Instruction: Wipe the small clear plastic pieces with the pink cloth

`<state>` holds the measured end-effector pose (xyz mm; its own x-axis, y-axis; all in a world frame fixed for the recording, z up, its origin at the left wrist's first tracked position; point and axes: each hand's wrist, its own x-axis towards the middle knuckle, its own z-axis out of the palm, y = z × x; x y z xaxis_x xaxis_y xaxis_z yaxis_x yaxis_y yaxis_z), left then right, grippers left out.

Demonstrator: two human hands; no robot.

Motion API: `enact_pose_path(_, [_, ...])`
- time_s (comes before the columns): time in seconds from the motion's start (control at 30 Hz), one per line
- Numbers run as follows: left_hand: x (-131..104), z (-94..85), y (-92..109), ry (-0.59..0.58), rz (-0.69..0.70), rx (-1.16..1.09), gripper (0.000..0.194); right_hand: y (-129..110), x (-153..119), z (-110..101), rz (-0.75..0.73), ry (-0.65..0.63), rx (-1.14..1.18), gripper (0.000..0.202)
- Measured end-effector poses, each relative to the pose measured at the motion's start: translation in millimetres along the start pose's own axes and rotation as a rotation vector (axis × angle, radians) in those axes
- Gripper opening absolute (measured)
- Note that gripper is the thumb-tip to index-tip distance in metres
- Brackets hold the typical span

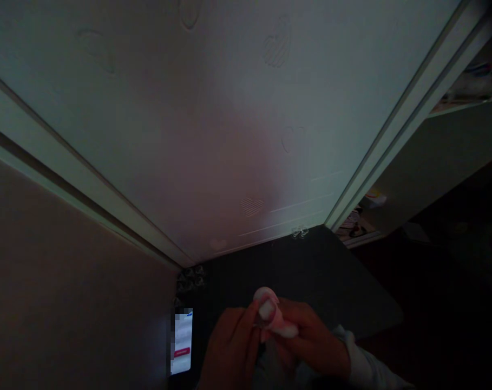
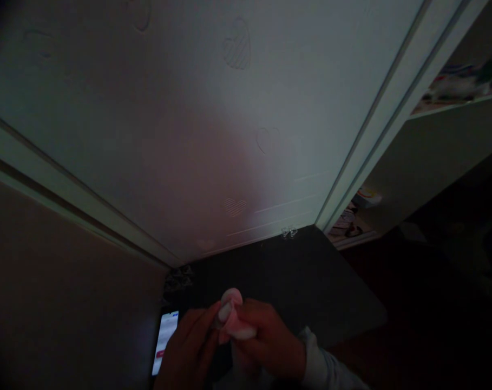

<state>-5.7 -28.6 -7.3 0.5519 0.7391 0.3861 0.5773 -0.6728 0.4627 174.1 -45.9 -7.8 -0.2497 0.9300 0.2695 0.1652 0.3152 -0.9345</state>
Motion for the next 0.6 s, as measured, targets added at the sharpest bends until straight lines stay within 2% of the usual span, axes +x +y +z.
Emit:
enact_pose_path(0.13, [2.5,-0.5,-2.3,-0.041,-0.008,0.013,0.032,0.5,-0.5,0.1,0.01,0.019,-0.038,0.028])
enact_pose_path(0.23, [5.0,-1.4,-4.5,-0.016,0.041,0.06,0.034,1.1,-0.3,-1.1,-0.018,0.01,-0.142,0.029])
enact_pose_path(0.33, [7.5,-3.1,-5.6,0.01,0.095,0.136,0.035,-0.8,2.3,-5.8,0.015,-0.039,-0.189,0.025])
enact_pose_path(0.6, [15.5,-10.4,-2.3,0.074,0.177,0.161,0.034,-1.7,3.9,-16.0,0.061,-0.171,0.098,0.025])
